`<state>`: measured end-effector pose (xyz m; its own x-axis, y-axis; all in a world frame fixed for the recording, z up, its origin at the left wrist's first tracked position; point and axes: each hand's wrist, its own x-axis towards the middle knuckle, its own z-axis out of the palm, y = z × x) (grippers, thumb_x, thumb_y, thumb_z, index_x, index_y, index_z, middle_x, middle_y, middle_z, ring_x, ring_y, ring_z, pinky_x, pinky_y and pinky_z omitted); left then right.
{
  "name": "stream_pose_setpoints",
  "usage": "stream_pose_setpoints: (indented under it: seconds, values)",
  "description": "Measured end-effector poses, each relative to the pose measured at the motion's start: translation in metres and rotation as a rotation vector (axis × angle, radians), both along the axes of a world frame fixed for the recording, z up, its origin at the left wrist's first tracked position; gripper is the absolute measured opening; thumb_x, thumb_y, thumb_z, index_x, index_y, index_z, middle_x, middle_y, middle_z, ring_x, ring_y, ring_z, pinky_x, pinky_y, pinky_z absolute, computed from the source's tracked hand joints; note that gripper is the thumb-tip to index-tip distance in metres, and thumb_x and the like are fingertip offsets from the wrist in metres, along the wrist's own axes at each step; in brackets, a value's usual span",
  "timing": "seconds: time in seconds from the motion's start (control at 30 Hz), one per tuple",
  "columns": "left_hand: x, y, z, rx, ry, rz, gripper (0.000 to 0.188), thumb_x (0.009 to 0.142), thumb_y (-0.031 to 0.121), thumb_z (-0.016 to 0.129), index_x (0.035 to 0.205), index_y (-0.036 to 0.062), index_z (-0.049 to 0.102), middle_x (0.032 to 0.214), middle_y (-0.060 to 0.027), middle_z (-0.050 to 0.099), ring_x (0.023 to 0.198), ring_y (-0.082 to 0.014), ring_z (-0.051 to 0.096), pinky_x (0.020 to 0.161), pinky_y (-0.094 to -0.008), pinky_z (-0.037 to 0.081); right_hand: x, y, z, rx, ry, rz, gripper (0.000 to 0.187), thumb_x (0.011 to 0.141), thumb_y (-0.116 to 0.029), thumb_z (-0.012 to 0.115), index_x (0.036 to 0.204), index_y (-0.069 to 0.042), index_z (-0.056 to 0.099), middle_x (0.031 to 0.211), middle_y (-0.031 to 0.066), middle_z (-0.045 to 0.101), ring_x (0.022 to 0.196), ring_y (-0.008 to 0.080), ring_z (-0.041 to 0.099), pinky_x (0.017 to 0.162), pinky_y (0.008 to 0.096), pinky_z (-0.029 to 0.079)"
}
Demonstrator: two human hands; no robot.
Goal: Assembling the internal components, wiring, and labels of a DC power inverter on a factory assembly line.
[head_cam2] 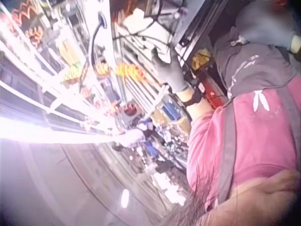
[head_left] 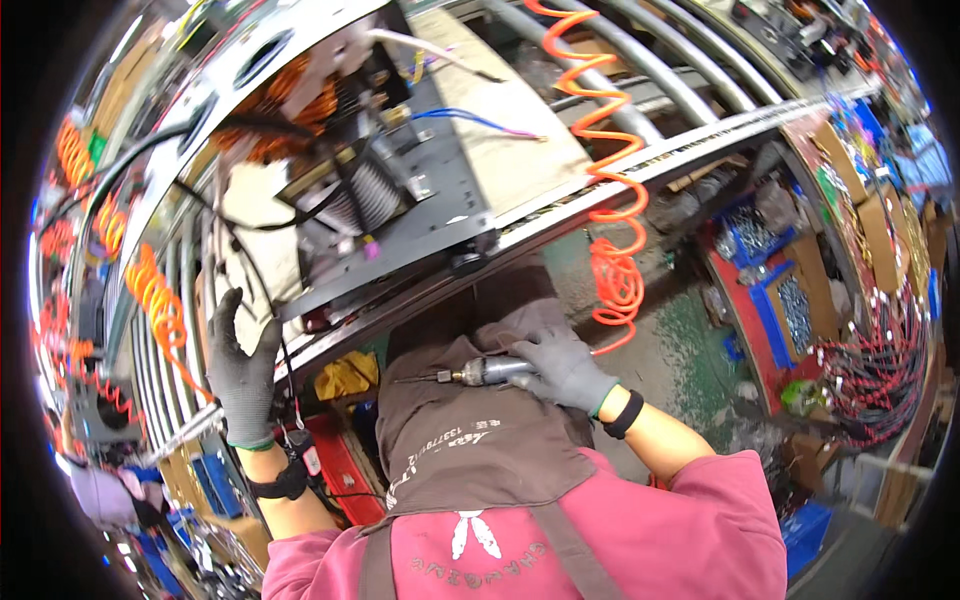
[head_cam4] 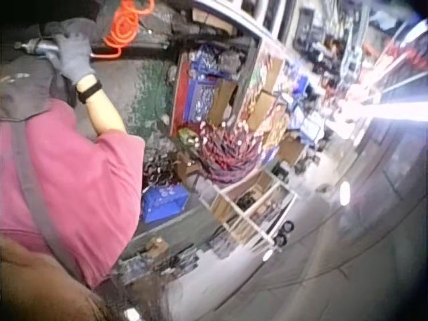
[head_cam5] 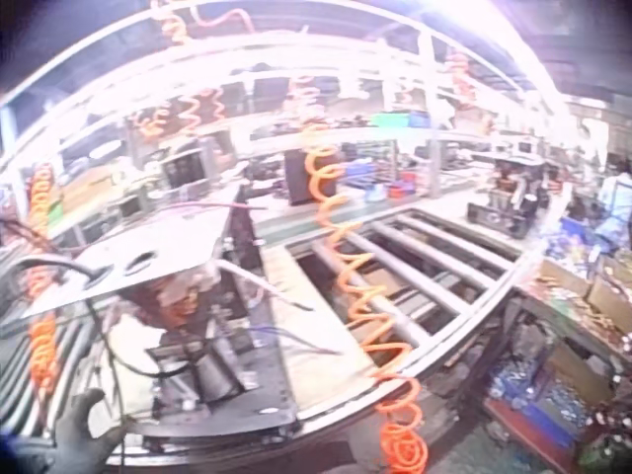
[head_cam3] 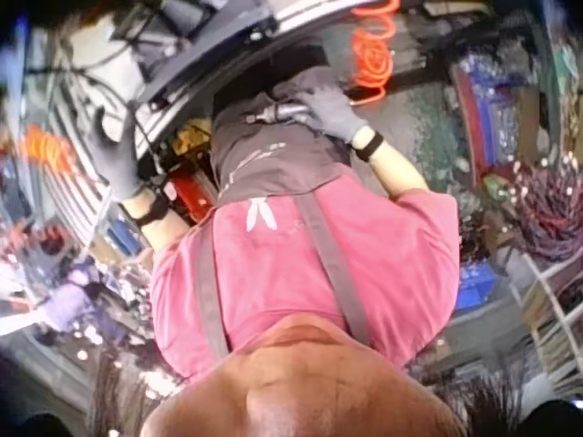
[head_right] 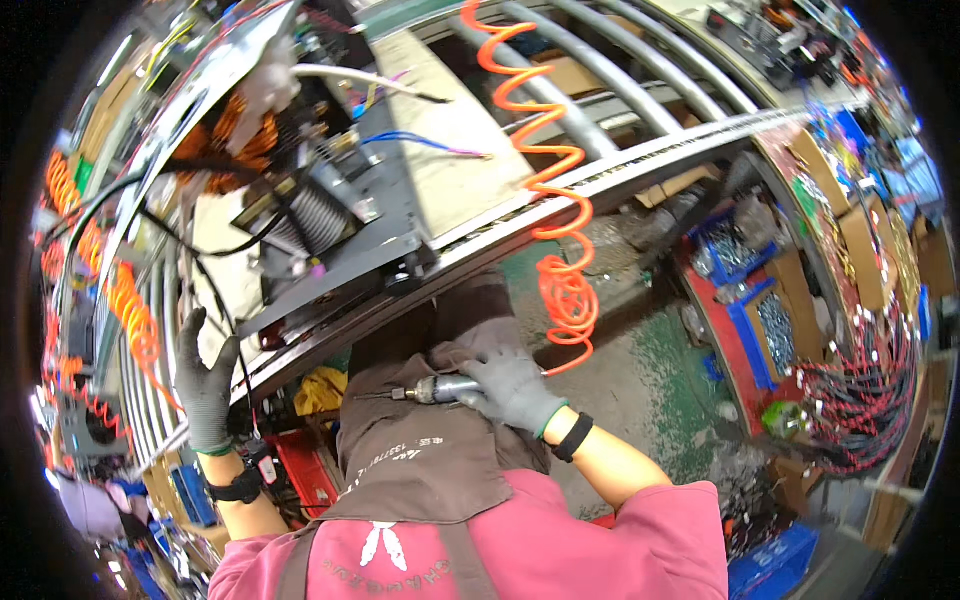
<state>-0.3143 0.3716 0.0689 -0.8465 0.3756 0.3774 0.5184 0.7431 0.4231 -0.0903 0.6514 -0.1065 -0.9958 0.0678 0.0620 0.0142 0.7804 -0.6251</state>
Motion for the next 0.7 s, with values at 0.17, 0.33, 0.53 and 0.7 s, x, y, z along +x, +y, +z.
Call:
stream_pose_setpoints:
  seconds: [0.17, 0.33, 0.53, 0.7]
  values:
    - [0.041, -0.011, 0.002, 0.204, 0.036, 0.106, 0.041, 0.079, 0.001, 0.068, 0.119, -0.0025, 0.057, 0.116, -0.0135, 0.061, 0.113, -0.0222, 0.056, 0.100, -0.0334, 0.040, -0.024, -0.005, -0.014, 0.134, -0.220, 0.150, 0.050, 0.073, -0.049, 0.069, 0.107, -0.013, 0.064, 0.103, 0.0143, 0.059, 0.092, 0.0326, 0.058, 0.078, 0.0444, 0.048]
    - [0.060, 0.013, 0.006, 0.308, 0.149, -0.169, 0.037, 0.075, -0.005, 0.067, 0.111, -0.0013, 0.060, 0.114, -0.0128, 0.060, 0.108, -0.0230, 0.058, 0.096, -0.0331, 0.043, -0.042, -0.028, -0.013, 0.176, -0.163, 0.193, 0.048, 0.068, -0.049, 0.070, 0.094, -0.009, 0.068, 0.099, 0.0156, 0.061, 0.090, 0.0336, 0.061, 0.075, 0.0448, 0.050]
    - [0.080, 0.043, 0.000, 0.227, 0.144, -0.375, 0.031, 0.071, -0.006, 0.067, 0.101, 0.0011, 0.060, 0.108, -0.0150, 0.060, 0.099, -0.0297, 0.059, 0.088, -0.0361, 0.047, -0.022, -0.014, 0.010, 0.146, -0.336, 0.095, 0.046, 0.068, -0.047, 0.069, 0.090, -0.007, 0.064, 0.094, 0.0153, 0.064, 0.085, 0.0333, 0.065, 0.070, 0.0456, 0.053]
    - [0.081, 0.078, -0.015, 0.271, -0.069, -0.590, 0.026, 0.073, -0.002, 0.064, 0.098, -0.0004, 0.060, 0.107, -0.0158, 0.058, 0.097, -0.0298, 0.058, 0.086, -0.0358, 0.047, 0.036, 0.040, 0.064, 0.000, -0.285, 0.051, 0.043, 0.071, -0.044, 0.071, 0.094, -0.008, 0.061, 0.087, 0.0150, 0.064, 0.080, 0.0359, 0.065, 0.069, 0.0453, 0.052]
